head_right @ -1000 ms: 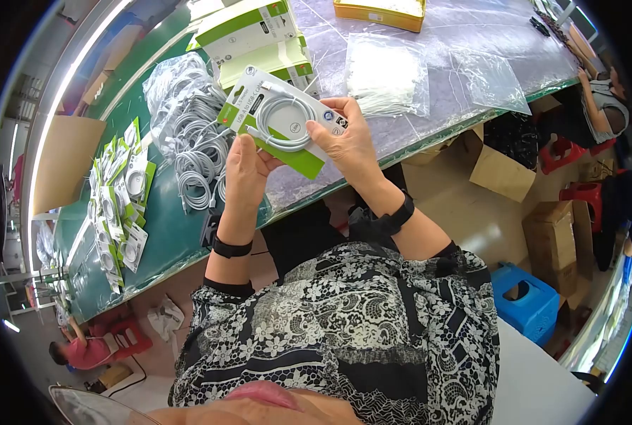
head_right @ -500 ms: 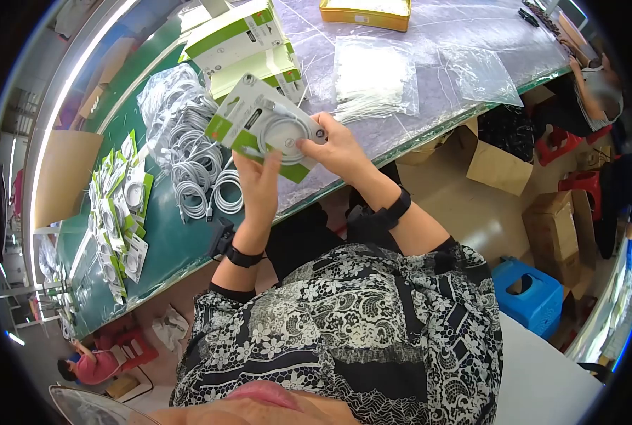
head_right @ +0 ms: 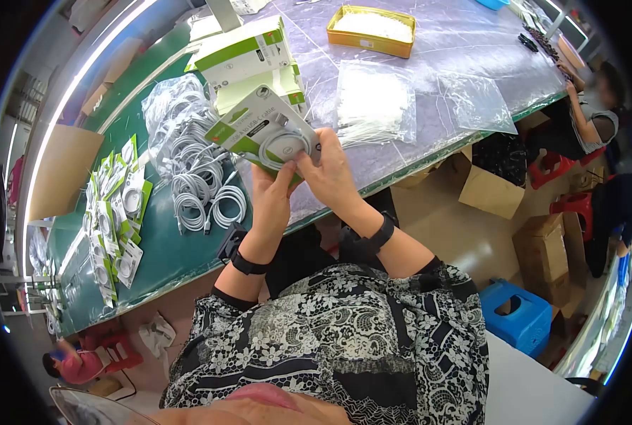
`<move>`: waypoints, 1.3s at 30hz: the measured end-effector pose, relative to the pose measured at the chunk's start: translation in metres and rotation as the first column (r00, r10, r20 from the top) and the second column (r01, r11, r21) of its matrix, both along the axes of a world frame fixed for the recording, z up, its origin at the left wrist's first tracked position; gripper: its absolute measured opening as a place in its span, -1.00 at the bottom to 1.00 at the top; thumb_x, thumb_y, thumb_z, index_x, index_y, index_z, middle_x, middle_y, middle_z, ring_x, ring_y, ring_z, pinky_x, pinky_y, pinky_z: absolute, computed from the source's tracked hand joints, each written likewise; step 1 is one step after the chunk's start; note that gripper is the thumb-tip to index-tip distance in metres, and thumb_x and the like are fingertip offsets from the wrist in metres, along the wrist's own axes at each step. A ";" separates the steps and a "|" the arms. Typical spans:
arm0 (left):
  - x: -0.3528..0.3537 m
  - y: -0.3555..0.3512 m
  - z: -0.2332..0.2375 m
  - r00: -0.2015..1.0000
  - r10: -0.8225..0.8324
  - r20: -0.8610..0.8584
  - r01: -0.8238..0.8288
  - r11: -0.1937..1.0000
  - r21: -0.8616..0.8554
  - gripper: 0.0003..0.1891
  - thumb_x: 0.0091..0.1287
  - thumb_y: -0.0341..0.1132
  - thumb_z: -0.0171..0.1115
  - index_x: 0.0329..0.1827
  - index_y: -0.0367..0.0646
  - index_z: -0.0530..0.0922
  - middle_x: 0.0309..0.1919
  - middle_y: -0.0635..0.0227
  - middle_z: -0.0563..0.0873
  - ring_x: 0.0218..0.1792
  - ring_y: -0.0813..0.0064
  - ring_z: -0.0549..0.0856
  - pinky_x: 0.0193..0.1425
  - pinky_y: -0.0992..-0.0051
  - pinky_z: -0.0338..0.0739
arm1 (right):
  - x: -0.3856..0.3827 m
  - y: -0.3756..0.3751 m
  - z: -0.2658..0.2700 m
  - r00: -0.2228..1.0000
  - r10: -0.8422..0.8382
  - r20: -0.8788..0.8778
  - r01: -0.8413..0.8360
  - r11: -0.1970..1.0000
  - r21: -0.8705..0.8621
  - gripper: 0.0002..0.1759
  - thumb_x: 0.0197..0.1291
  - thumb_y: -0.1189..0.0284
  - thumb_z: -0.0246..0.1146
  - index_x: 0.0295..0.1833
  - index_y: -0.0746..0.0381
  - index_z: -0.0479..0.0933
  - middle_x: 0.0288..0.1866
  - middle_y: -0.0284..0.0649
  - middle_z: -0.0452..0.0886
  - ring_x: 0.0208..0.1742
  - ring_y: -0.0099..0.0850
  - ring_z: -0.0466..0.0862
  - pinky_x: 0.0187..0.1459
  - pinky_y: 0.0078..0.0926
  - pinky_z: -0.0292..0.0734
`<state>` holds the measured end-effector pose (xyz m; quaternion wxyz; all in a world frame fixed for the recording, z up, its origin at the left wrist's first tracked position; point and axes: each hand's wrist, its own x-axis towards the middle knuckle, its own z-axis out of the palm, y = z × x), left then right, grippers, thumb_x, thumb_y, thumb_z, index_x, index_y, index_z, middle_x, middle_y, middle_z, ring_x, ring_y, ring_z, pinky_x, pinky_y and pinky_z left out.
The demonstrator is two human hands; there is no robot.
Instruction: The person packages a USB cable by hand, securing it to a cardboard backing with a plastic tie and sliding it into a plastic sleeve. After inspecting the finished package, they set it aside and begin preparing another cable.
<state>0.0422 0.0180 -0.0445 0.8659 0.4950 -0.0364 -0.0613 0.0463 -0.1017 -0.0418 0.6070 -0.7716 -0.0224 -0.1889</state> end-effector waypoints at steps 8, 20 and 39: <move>0.003 0.005 -0.012 0.993 -0.028 -0.116 0.025 0.999 -0.033 -0.59 0.39 -0.56 0.01 0.27 -0.20 0.18 0.14 0.21 0.46 0.10 0.36 0.58 0.06 0.36 0.67 | 0.007 -0.008 0.002 1.000 0.021 0.001 -0.020 0.988 -0.153 -0.78 0.25 0.43 0.22 -0.06 0.30 0.45 -0.30 -0.31 0.54 -0.28 -0.57 0.50 -0.21 -0.57 0.45; -0.005 0.001 -0.015 0.999 0.002 -0.051 -0.002 1.000 -0.002 -0.56 0.40 -0.56 -0.02 0.29 -0.16 0.10 0.17 0.20 0.41 0.11 0.34 0.57 -0.01 0.34 0.71 | 0.008 -0.009 0.018 0.981 0.119 -0.150 -0.118 0.993 0.020 -0.82 0.27 0.46 0.19 -0.08 0.32 0.49 -0.29 -0.37 0.55 -0.27 -0.65 0.50 -0.21 -0.64 0.44; -0.010 0.019 -0.005 0.995 -0.041 -0.090 0.041 0.999 -0.005 -0.62 0.37 -0.48 0.11 0.18 -0.23 0.19 0.04 0.20 0.49 -0.02 0.38 0.63 -0.11 0.30 0.74 | 0.013 -0.030 0.038 0.875 0.348 0.337 0.027 0.660 -0.751 -0.78 -0.02 0.58 0.35 -0.20 0.23 0.55 -0.29 -0.25 0.57 -0.20 -0.23 0.59 -0.18 -0.35 0.53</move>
